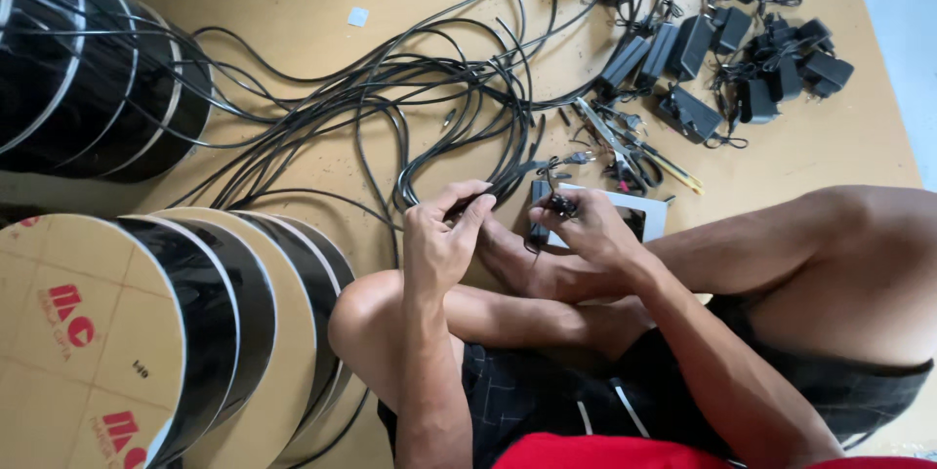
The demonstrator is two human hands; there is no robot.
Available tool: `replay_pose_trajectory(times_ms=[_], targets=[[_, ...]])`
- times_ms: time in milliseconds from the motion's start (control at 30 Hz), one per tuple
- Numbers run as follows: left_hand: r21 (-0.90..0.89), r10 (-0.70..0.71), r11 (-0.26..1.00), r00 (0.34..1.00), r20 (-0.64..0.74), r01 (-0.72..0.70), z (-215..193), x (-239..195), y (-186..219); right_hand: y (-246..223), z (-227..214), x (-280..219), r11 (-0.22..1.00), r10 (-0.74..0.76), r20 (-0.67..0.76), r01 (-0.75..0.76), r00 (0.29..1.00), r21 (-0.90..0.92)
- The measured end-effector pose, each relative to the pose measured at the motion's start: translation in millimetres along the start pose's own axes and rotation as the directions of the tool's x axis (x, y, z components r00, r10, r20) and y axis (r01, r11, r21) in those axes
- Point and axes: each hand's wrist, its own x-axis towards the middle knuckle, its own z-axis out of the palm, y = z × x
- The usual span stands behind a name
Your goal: The person sits on the floor and uses a knife to strip the outer insulation from black electrical cables. They repeatedly cut and peel the sheathing to expose the inner conductors, handling multiple cable segments one at a time.
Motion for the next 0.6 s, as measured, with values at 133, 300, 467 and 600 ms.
replay_pose_trajectory(times_ms=[133, 300, 467, 600], targets=[[-0.125, 0.044, 0.991, 0.994, -0.102, -0.057, -10.7, -2.8, -3.3, -9.9, 3.9, 6.6, 0.993, -0.116, -0.174, 0.12, 0.978, 0.017], [-0.092, 0.071, 0.992, 0.992, -0.108, -0.081, -7.3, -0.1, -0.3, -66.0, -61.1, 21.5, 0.946, -0.325, -0.202, 0.321, 0.924, -0.05], [0.104, -0.014, 0.994, 0.998, -0.062, 0.02, 3.7, 5.5, -15.0, -112.0, -112.4, 63.1, 0.743, -0.669, -0.12, 0.661, 0.734, -0.099], [0.26, 0.056, 0.965, 0.995, -0.085, -0.032, 15.8, 15.7, -37.4, -126.8, -133.0, 109.4, 0.779, -0.627, -0.214, 0.601, 0.749, -0.18]])
